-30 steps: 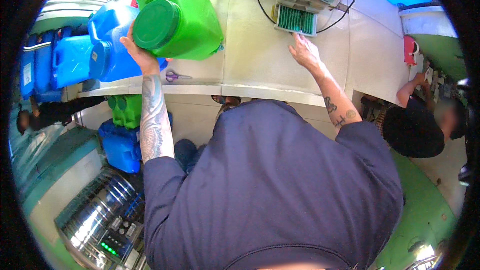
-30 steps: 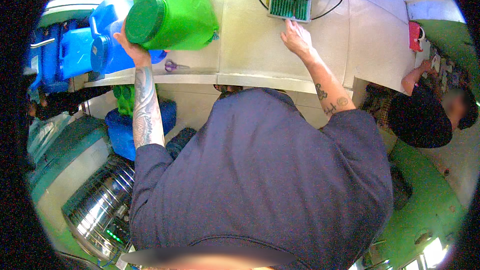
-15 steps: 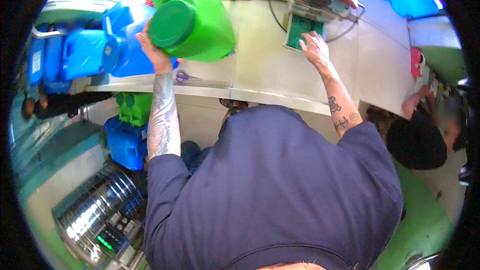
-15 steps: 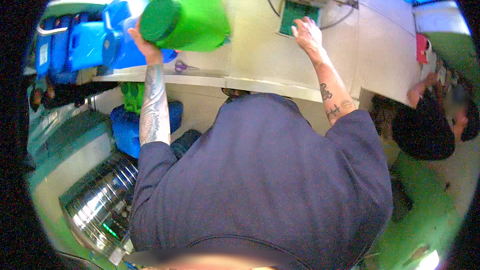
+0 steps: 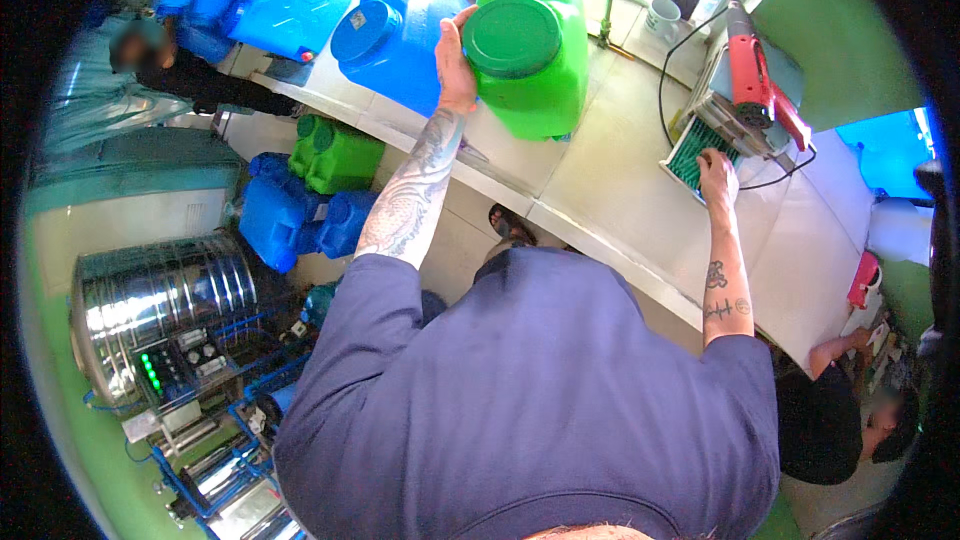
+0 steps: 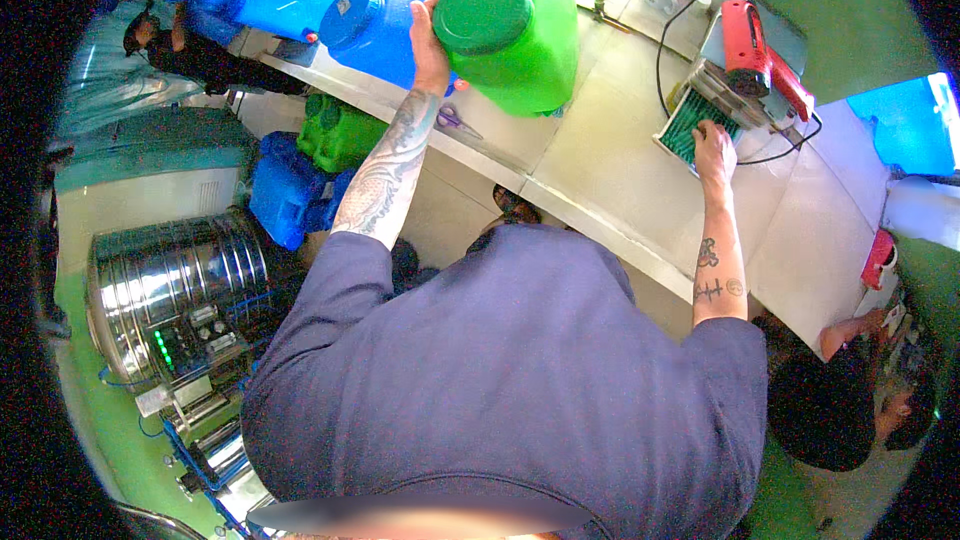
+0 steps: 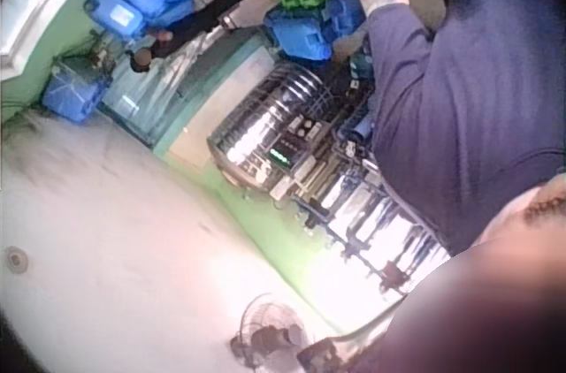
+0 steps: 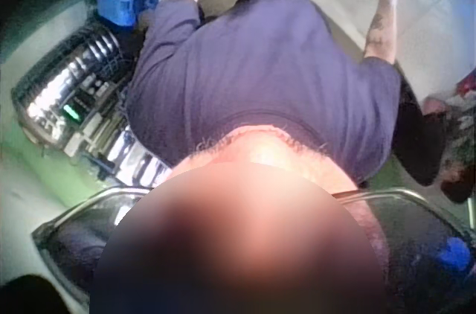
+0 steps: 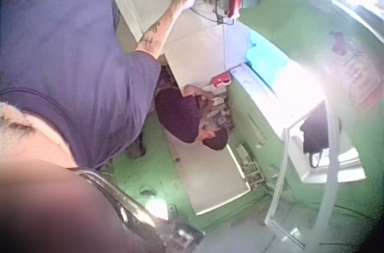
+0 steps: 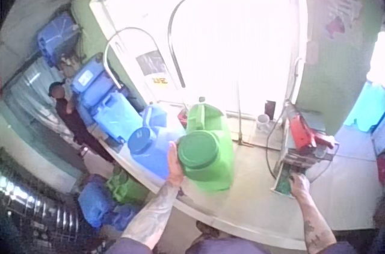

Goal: The person places a green plastic container on a countertop, pours water from a blue container into it, and uses a red heat gun to soften the plastic around the opening. They insert a clear tube into the softened area, secure it, and then seal the container with a green lid. The person repeats this process for a second container.

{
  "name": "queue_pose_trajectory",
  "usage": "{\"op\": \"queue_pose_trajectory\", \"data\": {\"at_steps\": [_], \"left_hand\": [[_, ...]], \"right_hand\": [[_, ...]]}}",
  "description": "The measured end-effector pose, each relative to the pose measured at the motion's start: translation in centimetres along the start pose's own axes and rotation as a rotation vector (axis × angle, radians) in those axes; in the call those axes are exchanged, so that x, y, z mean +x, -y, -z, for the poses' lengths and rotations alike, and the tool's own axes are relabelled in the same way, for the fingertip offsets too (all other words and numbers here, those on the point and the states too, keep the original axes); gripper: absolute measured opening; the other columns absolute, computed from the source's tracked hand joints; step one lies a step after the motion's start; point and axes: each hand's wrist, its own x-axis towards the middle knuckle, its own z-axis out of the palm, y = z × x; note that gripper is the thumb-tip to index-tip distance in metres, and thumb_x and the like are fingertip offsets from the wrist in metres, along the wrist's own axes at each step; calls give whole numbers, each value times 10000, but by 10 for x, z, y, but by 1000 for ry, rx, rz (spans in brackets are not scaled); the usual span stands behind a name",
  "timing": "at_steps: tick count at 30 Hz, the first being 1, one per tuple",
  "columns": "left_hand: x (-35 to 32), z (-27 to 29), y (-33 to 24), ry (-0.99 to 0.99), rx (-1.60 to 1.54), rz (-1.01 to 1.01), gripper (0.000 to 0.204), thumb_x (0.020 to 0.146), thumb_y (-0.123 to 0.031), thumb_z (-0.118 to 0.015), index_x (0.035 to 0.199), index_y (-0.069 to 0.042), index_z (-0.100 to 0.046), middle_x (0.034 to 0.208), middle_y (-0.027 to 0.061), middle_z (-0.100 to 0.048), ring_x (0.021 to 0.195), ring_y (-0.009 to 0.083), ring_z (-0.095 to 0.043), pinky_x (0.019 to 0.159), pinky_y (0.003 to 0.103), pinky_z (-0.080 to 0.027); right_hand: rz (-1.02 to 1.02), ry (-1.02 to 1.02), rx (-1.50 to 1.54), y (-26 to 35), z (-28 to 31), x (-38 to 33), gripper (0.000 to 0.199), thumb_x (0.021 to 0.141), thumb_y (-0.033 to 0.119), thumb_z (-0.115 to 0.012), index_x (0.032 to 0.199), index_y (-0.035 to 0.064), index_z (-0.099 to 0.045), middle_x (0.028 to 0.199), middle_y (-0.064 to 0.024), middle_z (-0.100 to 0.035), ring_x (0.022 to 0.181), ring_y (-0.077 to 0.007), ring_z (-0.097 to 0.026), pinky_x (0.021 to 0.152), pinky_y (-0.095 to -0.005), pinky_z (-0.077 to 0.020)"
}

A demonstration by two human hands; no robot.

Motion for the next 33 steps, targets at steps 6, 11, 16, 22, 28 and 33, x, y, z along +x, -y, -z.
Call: {"op": "queue_pose_trajectory", "data": {"at_steps": [6,11,16,22,28,33], "left_hand": [[1,-1,-3,-9,61,24,771,1045,-620,-301,1364,47,-519,1274,136,-630,1159,217,-600,1002,332,-474],[0,1,-2,6,79,30,778,1045,-625,-288,1376,41,-516,1282,139,-627,1169,224,-597,1013,335,-465],[11,13,-16,145,172,74,735,1063,-587,-270,1375,27,-527,1303,139,-629,1180,230,-597,1039,347,-443],[60,77,-91,361,864,-109,570,1059,-467,-448,1394,-15,-537,1348,148,-618,1219,186,-578,1066,323,-425],[109,169,-118,259,1218,-151,788,918,-613,-614,1393,10,-533,1406,243,-549,1299,349,-540,1085,421,-421],[132,220,-118,299,1228,115,750,949,-636,-548,1318,15,-595,1208,228,-643,1123,309,-630,997,393,-480]], "right_hand": [[54,25,-101,0,1,0,225,904,291,-671,1012,94,-676,1059,-147,-667,1035,-333,-629,862,-459,-513],[-24,-30,-29,2,0,2,218,937,262,-620,1086,103,-629,1072,-142,-672,1027,-344,-635,857,-474,-511],[-31,-37,-19,5,6,1,229,951,296,-611,1077,105,-596,1087,-145,-670,1030,-350,-633,838,-476,-506],[-58,-56,-49,14,15,1,263,951,330,-632,1077,100,-607,957,-163,-697,923,-372,-659,774,-482,-503],[-257,-151,240,31,23,-17,215,955,287,-636,1054,97,-646,1109,-169,-678,1062,-342,-639,876,-457,-500],[-43,-559,14,75,45,-49,212,935,225,-677,1055,51,-694,1313,-189,-576,1223,-351,-546,1029,-446,-441]]}}
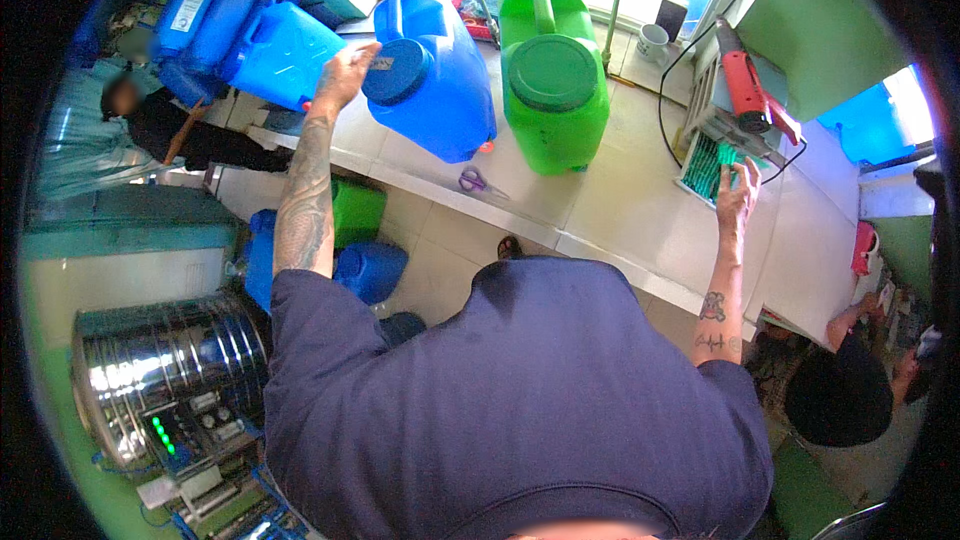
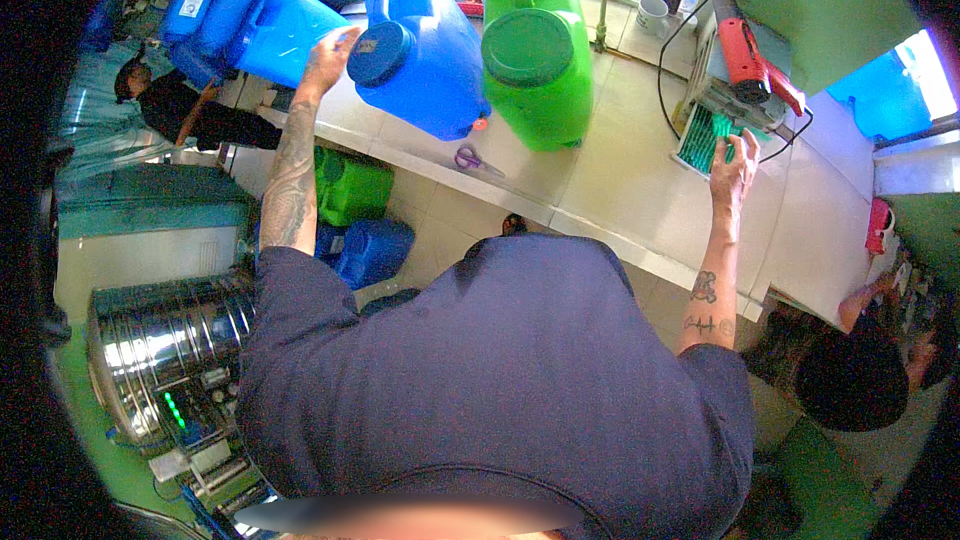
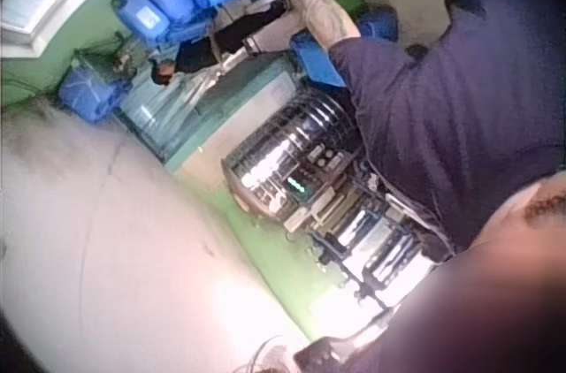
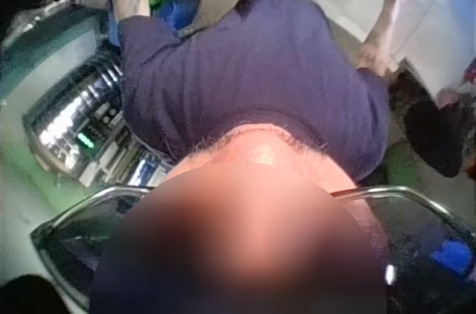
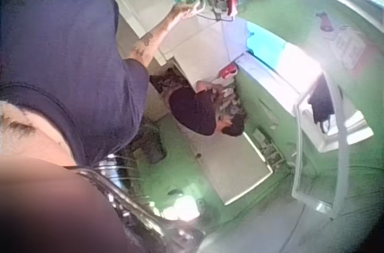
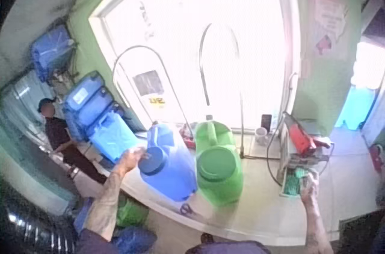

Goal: The person places a green plastic container on a countertop, pours water from a blue container into it, and uses a red heat gun to soften the plastic around the opening. They insert a clear tube into the softened area, secure it, and then seal the container with a green lid. The person repeats this process for a second container.

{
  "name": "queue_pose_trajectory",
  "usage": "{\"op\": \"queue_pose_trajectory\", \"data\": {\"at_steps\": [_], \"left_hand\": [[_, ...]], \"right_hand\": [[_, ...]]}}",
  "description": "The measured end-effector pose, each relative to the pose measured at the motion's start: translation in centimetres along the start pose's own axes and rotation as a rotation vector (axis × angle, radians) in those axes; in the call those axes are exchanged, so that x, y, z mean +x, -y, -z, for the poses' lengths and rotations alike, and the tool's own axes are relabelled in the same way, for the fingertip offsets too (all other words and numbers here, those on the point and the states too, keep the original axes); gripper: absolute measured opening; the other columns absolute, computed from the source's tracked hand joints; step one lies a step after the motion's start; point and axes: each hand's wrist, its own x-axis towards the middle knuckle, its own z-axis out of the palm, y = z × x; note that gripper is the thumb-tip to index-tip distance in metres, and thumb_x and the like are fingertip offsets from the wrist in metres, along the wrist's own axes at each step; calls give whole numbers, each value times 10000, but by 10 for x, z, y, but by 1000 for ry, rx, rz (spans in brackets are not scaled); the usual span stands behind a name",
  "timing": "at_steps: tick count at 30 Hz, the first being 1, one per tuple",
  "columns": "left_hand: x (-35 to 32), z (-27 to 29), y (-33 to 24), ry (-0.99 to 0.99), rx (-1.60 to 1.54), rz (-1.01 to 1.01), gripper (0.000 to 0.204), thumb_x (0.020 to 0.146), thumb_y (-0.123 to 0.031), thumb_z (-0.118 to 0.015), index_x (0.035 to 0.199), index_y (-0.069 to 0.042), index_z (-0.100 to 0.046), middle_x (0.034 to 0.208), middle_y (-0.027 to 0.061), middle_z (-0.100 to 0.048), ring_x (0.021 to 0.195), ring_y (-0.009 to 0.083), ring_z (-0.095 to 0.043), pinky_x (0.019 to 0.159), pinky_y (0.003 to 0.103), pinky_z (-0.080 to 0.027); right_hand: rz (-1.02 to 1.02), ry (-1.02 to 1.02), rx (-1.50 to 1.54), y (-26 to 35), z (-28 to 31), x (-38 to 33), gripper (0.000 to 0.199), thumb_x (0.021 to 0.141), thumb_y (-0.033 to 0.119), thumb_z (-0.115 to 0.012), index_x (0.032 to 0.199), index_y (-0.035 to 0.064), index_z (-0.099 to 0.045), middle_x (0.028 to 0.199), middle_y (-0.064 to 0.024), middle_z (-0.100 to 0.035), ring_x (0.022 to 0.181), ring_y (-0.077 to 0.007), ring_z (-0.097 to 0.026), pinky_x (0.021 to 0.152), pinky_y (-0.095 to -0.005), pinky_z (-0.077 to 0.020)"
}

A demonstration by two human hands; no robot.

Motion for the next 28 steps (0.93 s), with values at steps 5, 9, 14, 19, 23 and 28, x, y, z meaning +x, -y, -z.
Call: {"op": "queue_pose_trajectory", "data": {"at_steps": [5,9,14,19,23,28], "left_hand": [[2,21,24,-2,-260,-21,640,999,-568,-522,1287,-4,-618,1161,158,-680,1079,213,-644,976,327,-487],[5,-19,21,-7,-608,-249,560,1042,-471,-506,1357,-14,-584,1333,132,-610,1274,188,-532,1085,321,-399],[-5,-44,23,-83,-702,-169,523,1055,-450,-488,1317,-15,-612,1240,133,-656,1186,186,-586,1033,326,-442],[-12,-8,50,-132,-902,0,346,1039,-322,-560,1189,-26,-658,1134,141,-673,1068,182,-652,919,320,-522],[-12,-36,-2,-234,-446,-527,356,943,-307,-700,1200,-62,-672,1313,150,-623,1242,296,-571,1074,421,-430],[-57,-26,-30,-425,-454,-666,306,946,-199,-680,1237,-103,-672,1290,129,-651,1251,276,-577,1093,401,-415]], "right_hand": [[-6,-172,31,89,31,10,253,928,247,-698,1010,10,-727,1307,-157,-576,1220,-318,-542,1039,-448,-430],[-17,-214,177,180,40,19,229,923,237,-708,1025,33,-729,1299,-144,-578,1221,-303,-537,1036,-421,-427],[67,-236,285,261,40,25,203,924,200,-707,1022,22,-700,1252,-143,-610,1169,-295,-579,998,-406,-445],[41,-121,488,312,43,24,185,923,160,-708,1018,4,-676,1137,-135,-647,1061,-247,-621,958,-349,-454],[146,-16,519,354,35,27,148,924,115,-691,1001,-10,-670,1017,-109,-682,982,-188,-646,899,-304,-475],[136,-54,465,359,25,1,126,914,115,-695,992,18,-677,1053,-118,-687,995,-256,-662,894,-348,-496]]}}
